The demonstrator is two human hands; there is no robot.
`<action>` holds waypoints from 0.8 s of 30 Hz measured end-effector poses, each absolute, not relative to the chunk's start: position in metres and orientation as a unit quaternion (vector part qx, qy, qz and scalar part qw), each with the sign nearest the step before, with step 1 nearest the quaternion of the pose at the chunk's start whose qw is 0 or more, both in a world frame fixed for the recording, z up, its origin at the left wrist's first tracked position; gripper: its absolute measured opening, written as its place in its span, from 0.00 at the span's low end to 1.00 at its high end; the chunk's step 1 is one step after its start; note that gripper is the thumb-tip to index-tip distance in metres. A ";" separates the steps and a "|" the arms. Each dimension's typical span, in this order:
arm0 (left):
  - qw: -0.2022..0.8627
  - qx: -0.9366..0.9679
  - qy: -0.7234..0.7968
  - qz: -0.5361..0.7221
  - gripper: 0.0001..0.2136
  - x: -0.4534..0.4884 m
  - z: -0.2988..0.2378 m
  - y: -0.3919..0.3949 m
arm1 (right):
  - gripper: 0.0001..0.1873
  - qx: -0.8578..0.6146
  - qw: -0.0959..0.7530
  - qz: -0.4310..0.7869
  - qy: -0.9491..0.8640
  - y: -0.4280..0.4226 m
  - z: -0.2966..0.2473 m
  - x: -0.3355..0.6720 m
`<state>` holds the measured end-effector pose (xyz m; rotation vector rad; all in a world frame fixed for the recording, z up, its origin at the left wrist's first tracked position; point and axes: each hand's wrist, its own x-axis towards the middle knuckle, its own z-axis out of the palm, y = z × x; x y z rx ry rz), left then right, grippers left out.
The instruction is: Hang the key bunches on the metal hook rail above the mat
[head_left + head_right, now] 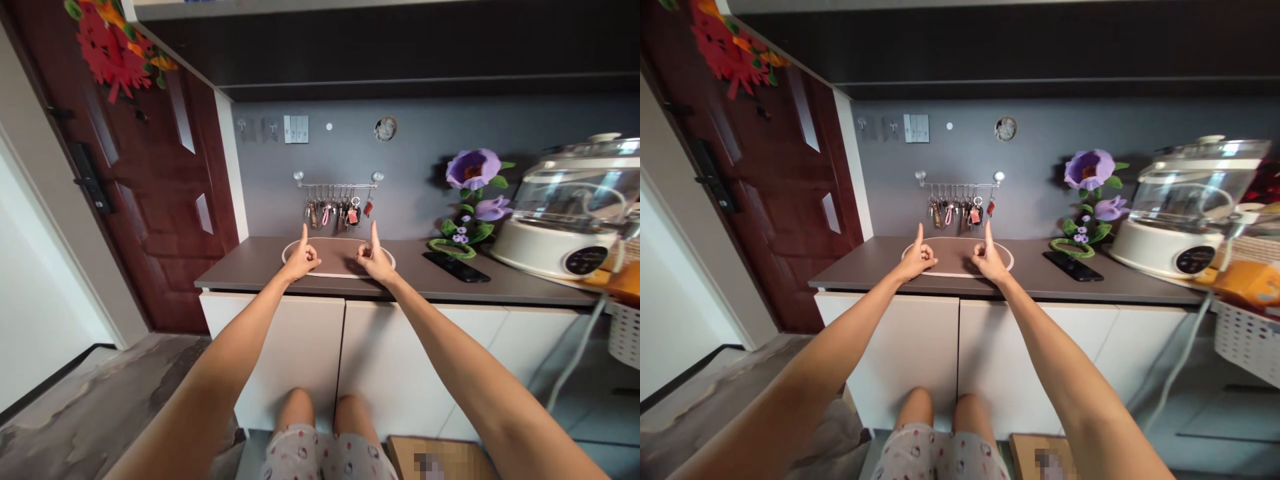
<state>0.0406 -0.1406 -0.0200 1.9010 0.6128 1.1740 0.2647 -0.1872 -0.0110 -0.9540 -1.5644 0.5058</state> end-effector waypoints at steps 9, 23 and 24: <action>0.462 0.663 0.307 0.503 0.49 0.041 -0.024 -0.125 | 0.46 -0.451 0.576 0.237 -0.639 -0.183 -0.014 0.267; 0.409 0.605 0.404 0.551 0.37 0.057 0.057 0.016 | 0.41 -0.588 0.594 0.230 -0.499 -0.066 0.074 0.358; 0.429 0.597 0.392 0.554 0.34 0.062 0.058 0.025 | 0.39 -0.585 0.592 0.248 -0.495 -0.058 0.075 0.360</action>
